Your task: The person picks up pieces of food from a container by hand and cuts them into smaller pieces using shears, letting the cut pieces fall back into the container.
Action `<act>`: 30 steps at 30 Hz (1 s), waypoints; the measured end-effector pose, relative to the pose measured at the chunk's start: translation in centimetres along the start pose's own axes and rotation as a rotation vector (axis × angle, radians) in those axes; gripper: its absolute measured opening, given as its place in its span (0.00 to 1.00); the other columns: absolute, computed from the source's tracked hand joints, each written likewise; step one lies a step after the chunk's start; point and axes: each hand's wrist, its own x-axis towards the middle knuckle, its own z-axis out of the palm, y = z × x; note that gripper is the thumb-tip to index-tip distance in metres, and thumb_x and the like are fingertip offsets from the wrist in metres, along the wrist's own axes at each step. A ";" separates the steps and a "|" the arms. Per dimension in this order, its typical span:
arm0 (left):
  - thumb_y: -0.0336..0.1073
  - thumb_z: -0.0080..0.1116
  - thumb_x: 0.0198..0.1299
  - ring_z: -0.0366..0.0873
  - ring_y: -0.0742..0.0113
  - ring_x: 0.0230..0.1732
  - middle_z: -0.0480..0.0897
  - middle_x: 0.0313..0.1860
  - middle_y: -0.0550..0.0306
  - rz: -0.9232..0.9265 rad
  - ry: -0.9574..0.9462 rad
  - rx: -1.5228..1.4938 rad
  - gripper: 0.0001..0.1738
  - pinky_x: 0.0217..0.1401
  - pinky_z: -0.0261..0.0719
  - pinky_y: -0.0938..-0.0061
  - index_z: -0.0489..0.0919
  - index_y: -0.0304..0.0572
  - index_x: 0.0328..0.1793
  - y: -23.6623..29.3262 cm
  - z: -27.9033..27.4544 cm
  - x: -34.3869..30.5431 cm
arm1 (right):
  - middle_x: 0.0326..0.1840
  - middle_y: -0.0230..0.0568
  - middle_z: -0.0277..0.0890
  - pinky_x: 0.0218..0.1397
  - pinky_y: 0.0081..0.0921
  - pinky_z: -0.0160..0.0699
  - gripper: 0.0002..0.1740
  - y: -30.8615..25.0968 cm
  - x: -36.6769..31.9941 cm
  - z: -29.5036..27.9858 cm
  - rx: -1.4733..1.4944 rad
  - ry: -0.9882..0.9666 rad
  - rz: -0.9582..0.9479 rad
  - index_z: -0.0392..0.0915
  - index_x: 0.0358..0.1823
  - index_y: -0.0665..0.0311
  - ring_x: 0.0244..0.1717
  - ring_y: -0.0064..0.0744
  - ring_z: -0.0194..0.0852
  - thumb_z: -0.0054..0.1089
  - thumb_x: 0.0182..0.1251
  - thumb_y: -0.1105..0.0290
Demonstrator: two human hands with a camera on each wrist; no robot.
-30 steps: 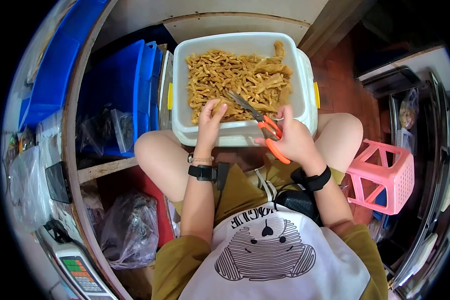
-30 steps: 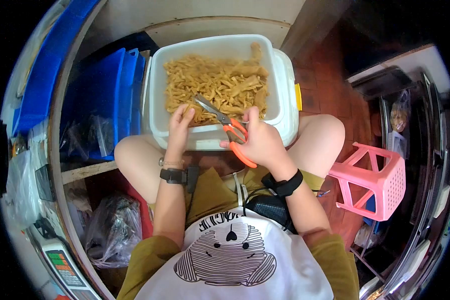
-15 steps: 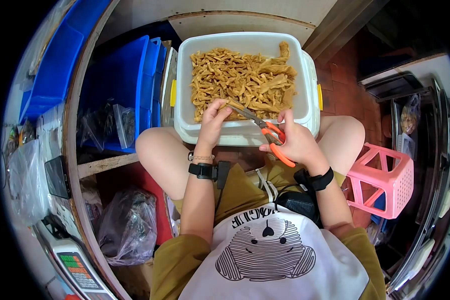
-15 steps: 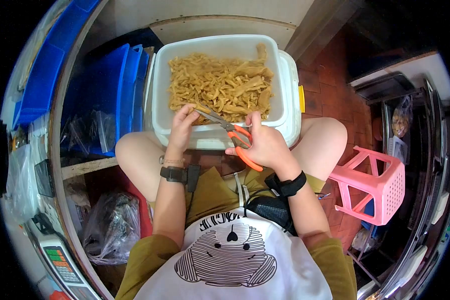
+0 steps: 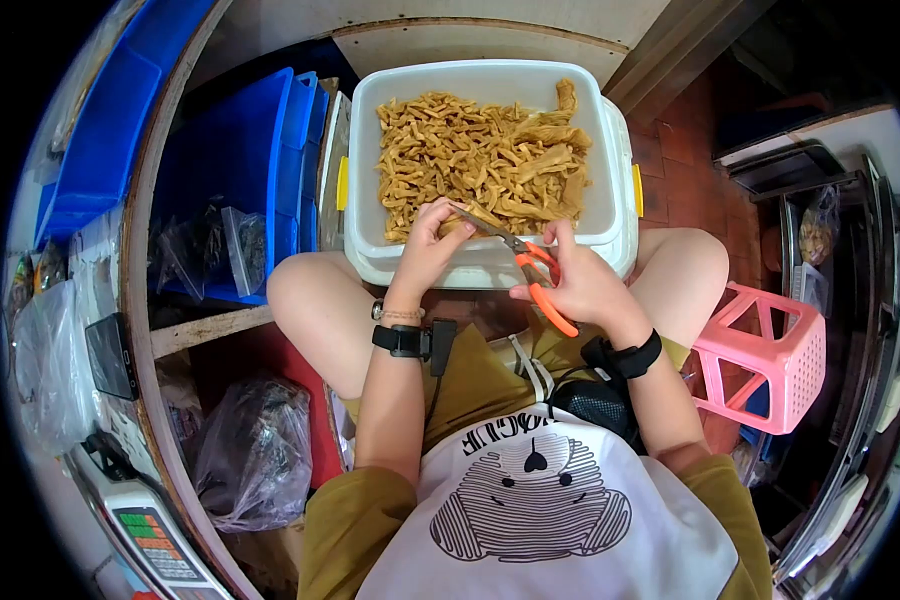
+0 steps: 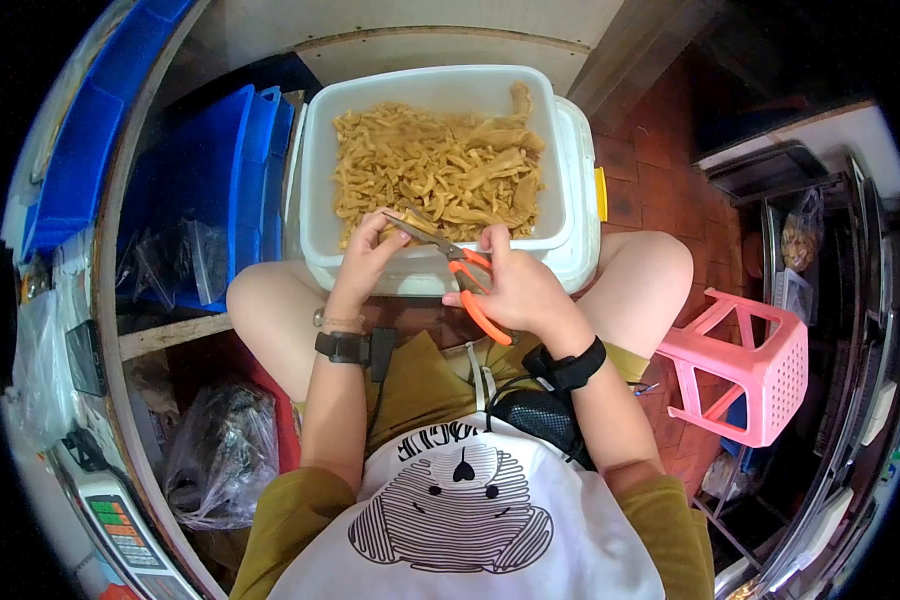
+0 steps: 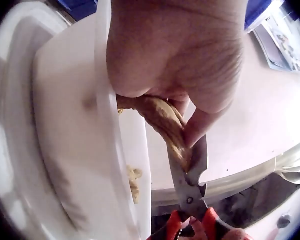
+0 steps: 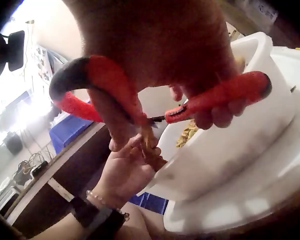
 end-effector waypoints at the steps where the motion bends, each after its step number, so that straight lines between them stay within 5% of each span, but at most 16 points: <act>1: 0.33 0.63 0.58 0.68 0.65 0.50 0.75 0.44 0.58 -0.001 0.001 0.000 0.12 0.58 0.64 0.74 0.79 0.35 0.45 -0.8 -0.1 0.1 | 0.22 0.44 0.70 0.29 0.34 0.71 0.40 0.1 0.0 0.0 0.000 -0.001 0.000 0.58 0.47 0.62 0.23 0.42 0.71 0.76 0.45 0.49; 3: 0.35 0.62 0.60 0.69 0.67 0.49 0.75 0.44 0.58 -0.118 0.140 -0.218 0.14 0.57 0.66 0.75 0.78 0.31 0.47 -2.0 -0.2 0.3 | 0.21 0.46 0.71 0.28 0.35 0.70 0.39 0.3 -0.1 0.0 -0.028 0.057 -0.062 0.58 0.46 0.62 0.23 0.45 0.71 0.77 0.45 0.51; 7: 0.36 0.61 0.61 0.70 0.69 0.48 0.74 0.45 0.58 -0.133 0.132 -0.281 0.17 0.55 0.67 0.77 0.77 0.27 0.47 -1.4 -0.3 0.1 | 0.21 0.47 0.71 0.29 0.35 0.71 0.38 0.3 -0.2 -0.5 -0.069 0.062 -0.078 0.58 0.44 0.61 0.23 0.47 0.71 0.77 0.45 0.51; 10: 0.36 0.62 0.60 0.70 0.68 0.48 0.75 0.44 0.58 -0.109 0.090 -0.223 0.16 0.55 0.66 0.76 0.77 0.29 0.46 -0.4 -0.5 -0.1 | 0.21 0.48 0.72 0.29 0.35 0.72 0.38 0.1 -0.5 -1.0 -0.037 0.041 -0.058 0.57 0.43 0.62 0.24 0.48 0.73 0.77 0.44 0.51; 12: 0.34 0.63 0.59 0.70 0.72 0.47 0.75 0.43 0.62 0.037 -0.021 0.025 0.13 0.54 0.67 0.77 0.78 0.33 0.45 -0.1 -0.9 0.0 | 0.24 0.57 0.74 0.30 0.42 0.74 0.39 -0.2 -0.7 -1.2 -0.037 0.049 -0.089 0.58 0.42 0.66 0.30 0.60 0.76 0.74 0.45 0.47; 22: 0.35 0.63 0.59 0.70 0.65 0.48 0.76 0.42 0.57 -0.034 0.042 -0.054 0.14 0.56 0.66 0.75 0.78 0.29 0.43 -1.0 -0.3 0.0 | 0.23 0.60 0.73 0.29 0.44 0.72 0.37 0.4 0.1 0.1 -0.046 0.065 -0.077 0.58 0.41 0.68 0.29 0.62 0.75 0.73 0.48 0.49; 25: 0.34 0.61 0.62 0.70 0.75 0.47 0.76 0.44 0.62 -0.008 0.047 0.008 0.12 0.54 0.67 0.80 0.78 0.32 0.46 -1.1 -0.2 0.2 | 0.22 0.60 0.74 0.28 0.44 0.72 0.37 0.4 0.0 0.0 -0.083 0.081 -0.105 0.57 0.41 0.68 0.27 0.62 0.75 0.73 0.49 0.50; 28: 0.36 0.61 0.63 0.71 0.74 0.46 0.77 0.45 0.60 -0.149 0.169 -0.254 0.15 0.53 0.68 0.79 0.77 0.28 0.47 0.1 0.4 0.2 | 0.22 0.58 0.74 0.28 0.45 0.72 0.37 0.5 0.2 0.0 -0.077 0.115 -0.088 0.57 0.41 0.68 0.27 0.62 0.75 0.73 0.48 0.50; 30: 0.37 0.59 0.65 0.71 0.77 0.47 0.76 0.49 0.60 -0.201 0.243 -0.406 0.19 0.53 0.69 0.81 0.74 0.27 0.54 1.0 0.4 0.1 | 0.20 0.48 0.67 0.27 0.37 0.69 0.37 0.8 0.2 0.1 -0.074 0.148 -0.045 0.56 0.38 0.63 0.22 0.54 0.69 0.76 0.46 0.52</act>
